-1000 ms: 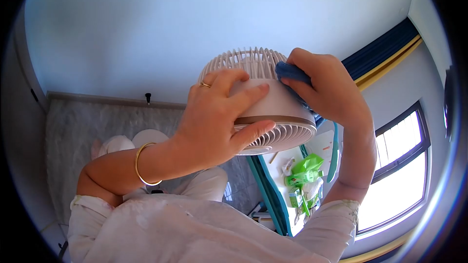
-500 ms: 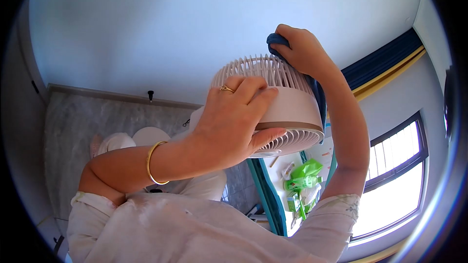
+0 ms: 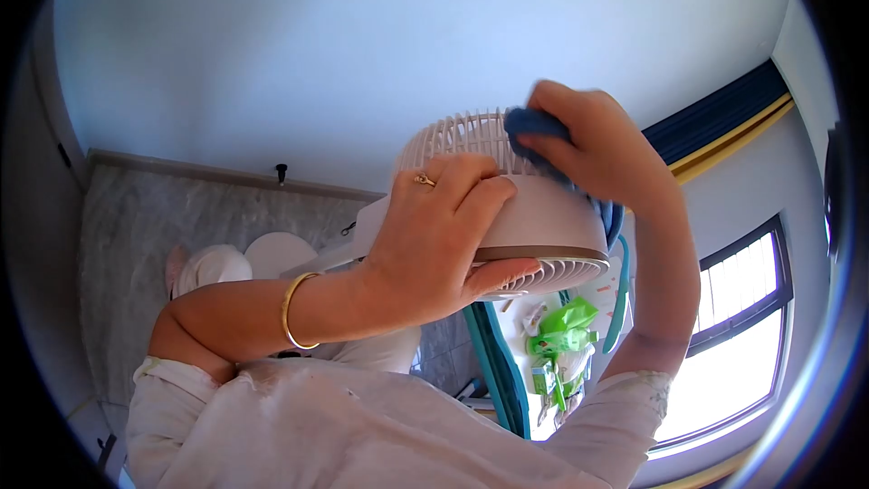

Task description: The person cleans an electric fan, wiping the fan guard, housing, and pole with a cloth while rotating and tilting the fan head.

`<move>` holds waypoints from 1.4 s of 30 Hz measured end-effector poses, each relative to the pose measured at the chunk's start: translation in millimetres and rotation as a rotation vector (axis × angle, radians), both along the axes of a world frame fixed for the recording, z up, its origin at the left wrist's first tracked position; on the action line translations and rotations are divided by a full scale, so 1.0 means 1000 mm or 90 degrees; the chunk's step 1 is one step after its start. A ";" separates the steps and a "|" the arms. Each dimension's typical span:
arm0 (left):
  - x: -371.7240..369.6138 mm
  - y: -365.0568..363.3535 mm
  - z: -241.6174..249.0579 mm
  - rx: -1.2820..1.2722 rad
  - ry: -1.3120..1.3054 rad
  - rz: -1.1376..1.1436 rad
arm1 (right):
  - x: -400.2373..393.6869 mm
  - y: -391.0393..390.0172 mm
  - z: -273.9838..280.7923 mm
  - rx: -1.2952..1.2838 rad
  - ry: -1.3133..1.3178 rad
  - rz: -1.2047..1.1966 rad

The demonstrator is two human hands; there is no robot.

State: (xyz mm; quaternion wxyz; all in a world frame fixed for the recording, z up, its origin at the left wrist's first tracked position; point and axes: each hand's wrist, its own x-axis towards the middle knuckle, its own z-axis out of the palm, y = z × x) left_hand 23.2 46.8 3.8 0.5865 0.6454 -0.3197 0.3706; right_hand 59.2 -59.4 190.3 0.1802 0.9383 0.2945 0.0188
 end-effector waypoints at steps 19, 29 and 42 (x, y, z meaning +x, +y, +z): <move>0.008 -0.011 -0.010 -0.057 -0.042 0.015 | 0.010 0.020 -0.012 -0.100 -0.015 0.008; 0.004 -0.003 -0.016 -0.090 -0.003 -0.003 | 0.015 0.034 -0.014 -0.103 -0.005 -0.010; 0.007 -0.010 -0.036 -0.097 0.028 -0.014 | 0.060 0.034 -0.041 -0.255 -0.052 -0.028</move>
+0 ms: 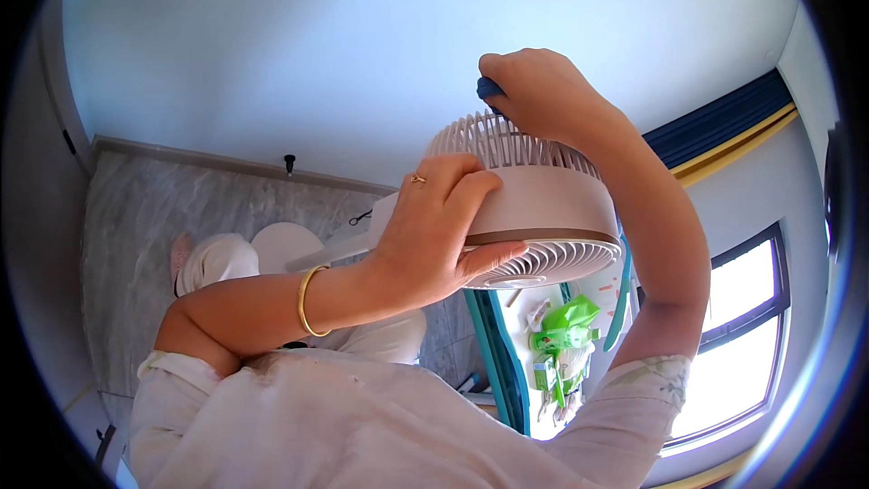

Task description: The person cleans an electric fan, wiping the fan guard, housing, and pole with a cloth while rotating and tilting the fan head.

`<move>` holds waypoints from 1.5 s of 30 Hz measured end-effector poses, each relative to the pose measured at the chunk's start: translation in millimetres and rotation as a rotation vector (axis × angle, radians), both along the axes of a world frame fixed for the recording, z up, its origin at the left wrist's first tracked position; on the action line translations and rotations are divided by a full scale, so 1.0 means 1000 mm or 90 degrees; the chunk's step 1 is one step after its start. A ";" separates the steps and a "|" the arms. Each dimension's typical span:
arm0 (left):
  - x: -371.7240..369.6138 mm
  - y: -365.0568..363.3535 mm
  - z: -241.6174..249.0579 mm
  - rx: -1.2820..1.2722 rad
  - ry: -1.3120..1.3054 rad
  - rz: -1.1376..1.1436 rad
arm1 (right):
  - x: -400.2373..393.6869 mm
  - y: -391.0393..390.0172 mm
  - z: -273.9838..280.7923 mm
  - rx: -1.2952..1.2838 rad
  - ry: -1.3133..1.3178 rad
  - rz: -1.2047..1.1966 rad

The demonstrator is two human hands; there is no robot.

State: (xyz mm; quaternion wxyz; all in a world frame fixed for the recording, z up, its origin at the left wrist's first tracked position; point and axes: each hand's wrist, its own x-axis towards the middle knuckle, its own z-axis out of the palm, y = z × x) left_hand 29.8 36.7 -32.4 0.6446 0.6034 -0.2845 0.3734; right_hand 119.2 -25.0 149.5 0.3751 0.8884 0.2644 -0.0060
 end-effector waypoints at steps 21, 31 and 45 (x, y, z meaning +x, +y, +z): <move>0.005 0.001 -0.002 0.022 -0.002 0.013 | -0.065 -0.004 0.013 0.114 0.110 0.056; 0.001 -0.003 -0.002 0.062 0.068 -0.007 | -0.130 -0.102 0.048 0.479 -0.074 -0.110; 0.001 0.000 0.001 0.024 0.120 -0.087 | -0.123 -0.059 0.016 0.364 0.017 0.193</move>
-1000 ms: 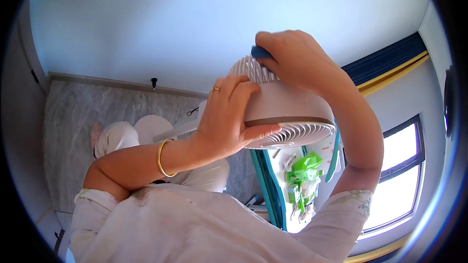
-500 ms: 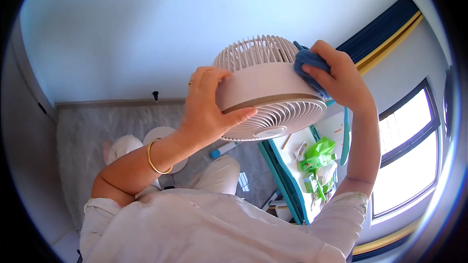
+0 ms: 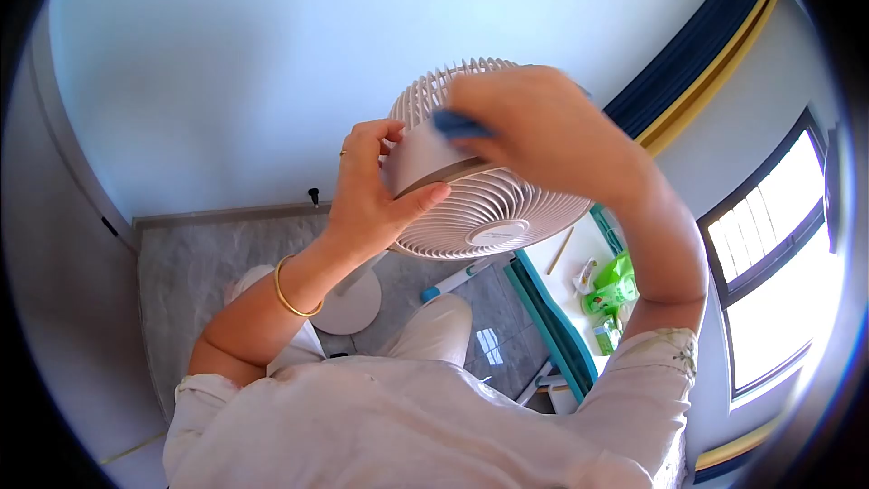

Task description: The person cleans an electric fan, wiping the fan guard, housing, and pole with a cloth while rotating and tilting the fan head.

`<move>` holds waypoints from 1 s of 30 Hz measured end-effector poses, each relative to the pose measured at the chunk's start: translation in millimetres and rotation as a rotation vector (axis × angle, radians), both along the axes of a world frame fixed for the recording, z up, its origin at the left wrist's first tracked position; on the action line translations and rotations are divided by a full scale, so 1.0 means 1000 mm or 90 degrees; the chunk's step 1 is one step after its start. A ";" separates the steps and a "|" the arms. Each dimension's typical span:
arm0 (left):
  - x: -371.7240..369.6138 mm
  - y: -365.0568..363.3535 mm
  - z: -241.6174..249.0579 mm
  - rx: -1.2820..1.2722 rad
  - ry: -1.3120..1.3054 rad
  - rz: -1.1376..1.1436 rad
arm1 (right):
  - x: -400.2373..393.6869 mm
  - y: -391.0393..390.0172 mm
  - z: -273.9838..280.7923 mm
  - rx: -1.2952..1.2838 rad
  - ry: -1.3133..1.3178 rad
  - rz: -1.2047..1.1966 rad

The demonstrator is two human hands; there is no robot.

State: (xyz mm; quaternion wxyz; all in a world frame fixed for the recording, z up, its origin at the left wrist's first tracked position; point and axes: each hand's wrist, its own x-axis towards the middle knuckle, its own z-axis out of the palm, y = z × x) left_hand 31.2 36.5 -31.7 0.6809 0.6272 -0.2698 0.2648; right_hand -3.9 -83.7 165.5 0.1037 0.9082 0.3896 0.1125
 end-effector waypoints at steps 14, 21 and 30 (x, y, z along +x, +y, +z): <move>0.003 0.001 -0.001 0.004 -0.008 0.016 | -0.011 -0.034 0.000 0.104 -0.132 0.050; -0.002 0.011 0.009 0.076 -0.049 0.045 | 0.006 -0.123 0.011 0.366 -0.002 -0.218; -0.013 -0.014 0.103 0.368 -0.337 0.099 | -0.012 -0.116 0.016 0.344 0.020 -0.154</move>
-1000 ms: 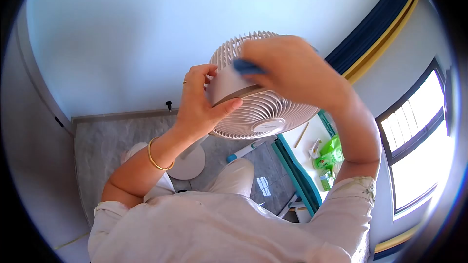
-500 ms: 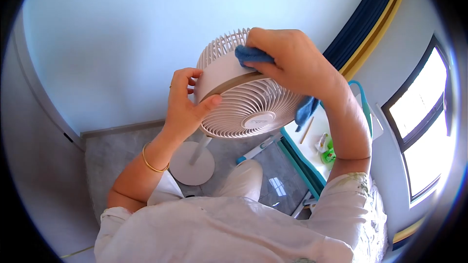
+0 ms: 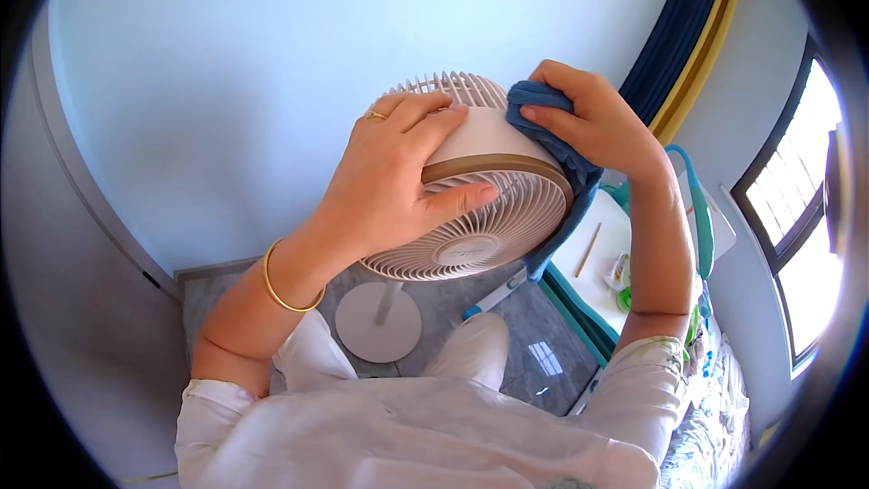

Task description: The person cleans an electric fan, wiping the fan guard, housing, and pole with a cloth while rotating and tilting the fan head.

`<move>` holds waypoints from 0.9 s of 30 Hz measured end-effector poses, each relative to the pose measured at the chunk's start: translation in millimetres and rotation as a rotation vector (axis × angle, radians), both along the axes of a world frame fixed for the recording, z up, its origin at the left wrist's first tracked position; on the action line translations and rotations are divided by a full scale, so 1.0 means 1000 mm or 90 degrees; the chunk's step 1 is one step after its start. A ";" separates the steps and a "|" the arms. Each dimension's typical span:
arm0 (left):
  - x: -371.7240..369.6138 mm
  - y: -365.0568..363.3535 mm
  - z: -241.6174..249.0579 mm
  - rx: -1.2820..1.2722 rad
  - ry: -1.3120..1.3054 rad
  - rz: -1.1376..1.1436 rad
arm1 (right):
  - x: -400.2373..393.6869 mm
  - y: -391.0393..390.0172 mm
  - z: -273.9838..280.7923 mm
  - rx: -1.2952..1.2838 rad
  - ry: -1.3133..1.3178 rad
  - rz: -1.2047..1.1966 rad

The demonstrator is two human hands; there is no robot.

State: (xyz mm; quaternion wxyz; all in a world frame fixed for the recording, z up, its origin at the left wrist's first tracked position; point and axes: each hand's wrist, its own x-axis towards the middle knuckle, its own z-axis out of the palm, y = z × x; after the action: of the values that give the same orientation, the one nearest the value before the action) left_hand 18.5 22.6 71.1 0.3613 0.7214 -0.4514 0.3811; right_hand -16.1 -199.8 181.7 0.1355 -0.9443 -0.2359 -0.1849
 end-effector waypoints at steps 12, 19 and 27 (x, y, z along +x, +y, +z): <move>0.004 -0.002 0.008 0.033 0.033 -0.016 | 0.114 0.002 -0.013 -0.075 -0.143 -0.014; -0.003 -0.003 0.010 0.063 0.043 -0.045 | 0.016 -0.035 -0.035 0.191 -0.053 0.056; 0.003 -0.007 0.016 0.073 0.055 -0.064 | 0.061 -0.074 -0.075 0.314 -0.123 -0.029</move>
State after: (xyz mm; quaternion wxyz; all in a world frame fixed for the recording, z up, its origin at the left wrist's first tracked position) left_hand 21.5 15.4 86.6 0.3571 0.7332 -0.4920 0.3048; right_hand 44.7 -273.3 106.6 0.3341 -0.8657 -0.1747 -0.3293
